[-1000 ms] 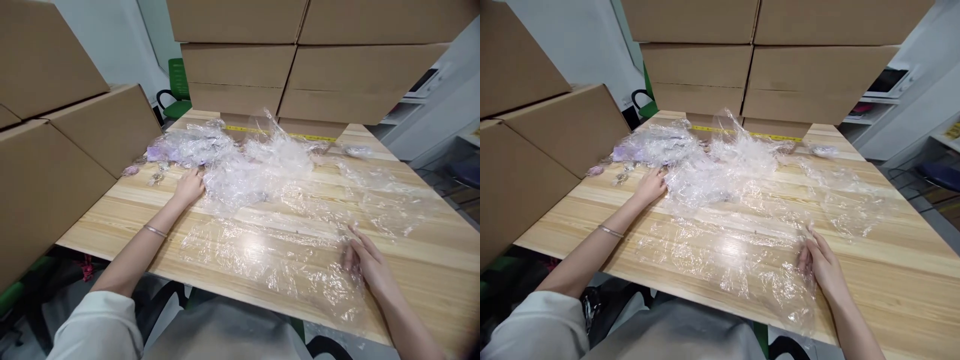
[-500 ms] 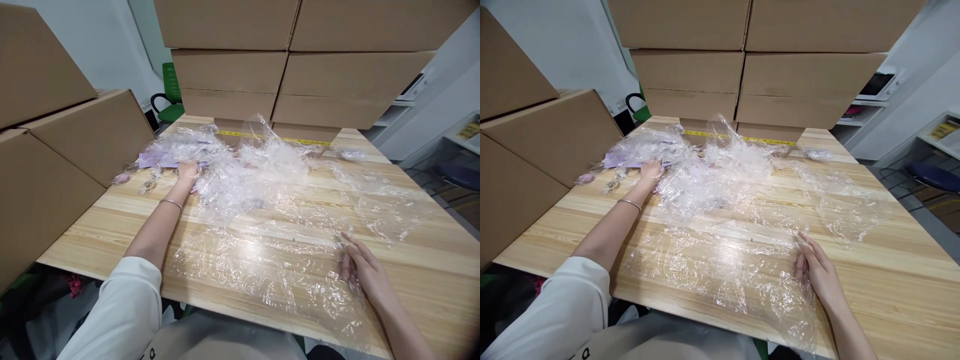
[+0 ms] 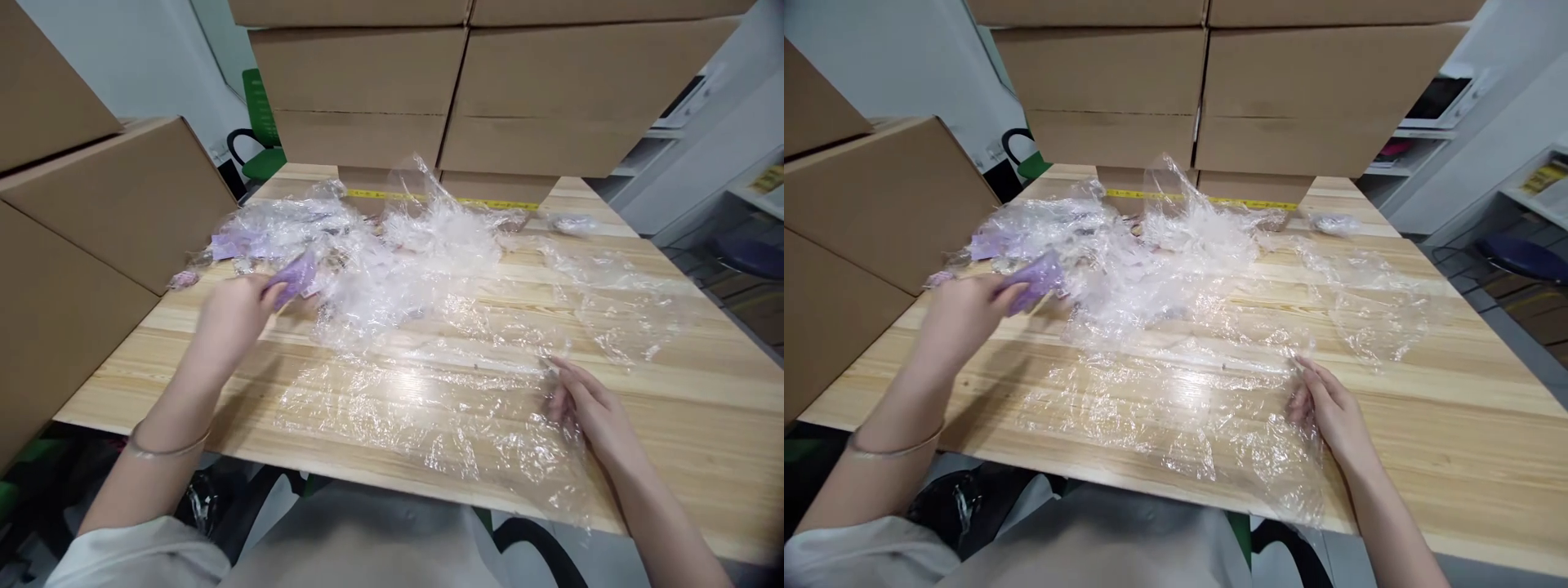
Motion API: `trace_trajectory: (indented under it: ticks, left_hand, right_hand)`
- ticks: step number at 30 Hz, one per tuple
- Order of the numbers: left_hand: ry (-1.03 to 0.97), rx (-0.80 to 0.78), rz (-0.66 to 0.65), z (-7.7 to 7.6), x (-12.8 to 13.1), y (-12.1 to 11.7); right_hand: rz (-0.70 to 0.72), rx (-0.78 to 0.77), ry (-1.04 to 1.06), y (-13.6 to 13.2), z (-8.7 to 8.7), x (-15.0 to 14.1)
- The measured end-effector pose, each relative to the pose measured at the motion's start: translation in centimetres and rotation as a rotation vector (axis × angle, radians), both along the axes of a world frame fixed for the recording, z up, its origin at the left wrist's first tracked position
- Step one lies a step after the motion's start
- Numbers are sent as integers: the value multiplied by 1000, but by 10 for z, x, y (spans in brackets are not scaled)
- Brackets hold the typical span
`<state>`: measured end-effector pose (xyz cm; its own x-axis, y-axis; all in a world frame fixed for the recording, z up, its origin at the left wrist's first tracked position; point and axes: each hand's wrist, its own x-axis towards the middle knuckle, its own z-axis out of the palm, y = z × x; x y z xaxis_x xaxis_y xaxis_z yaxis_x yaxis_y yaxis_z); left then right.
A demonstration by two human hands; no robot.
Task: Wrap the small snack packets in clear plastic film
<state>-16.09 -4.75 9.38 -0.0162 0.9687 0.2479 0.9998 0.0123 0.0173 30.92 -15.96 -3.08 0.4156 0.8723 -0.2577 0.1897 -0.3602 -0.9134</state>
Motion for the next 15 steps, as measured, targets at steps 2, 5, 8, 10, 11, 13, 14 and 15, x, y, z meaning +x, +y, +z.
trace_trajectory:
  ticks: [2,5,8,10,11,13,14,15]
  left_hand:
    - [69,136,29,23,4,-32]
    - [27,472,41,43,19,-65]
    - [-309,674,-98,40,48,-76]
    - [-709,521,-215,24,76,-75]
    - [-942,315,-276,12,92,-73]
    - [-1327,-217,-308,-18,124,-71]
    - [-1463,-422,-302,-35,139,-71]
    - [-1588,-537,-279,-52,151,-72]
  right_hand:
    - [14,-10,-55,-2,6,-1]
    - [19,-3,-125,-6,10,0]
    - [15,7,-145,-8,8,2]
    - [15,8,-142,-7,6,3]
    - [15,9,-140,-7,6,3]
    - [18,12,-139,-5,5,4]
    - [26,15,-143,-4,5,6]
    - [35,18,-155,-2,5,8]
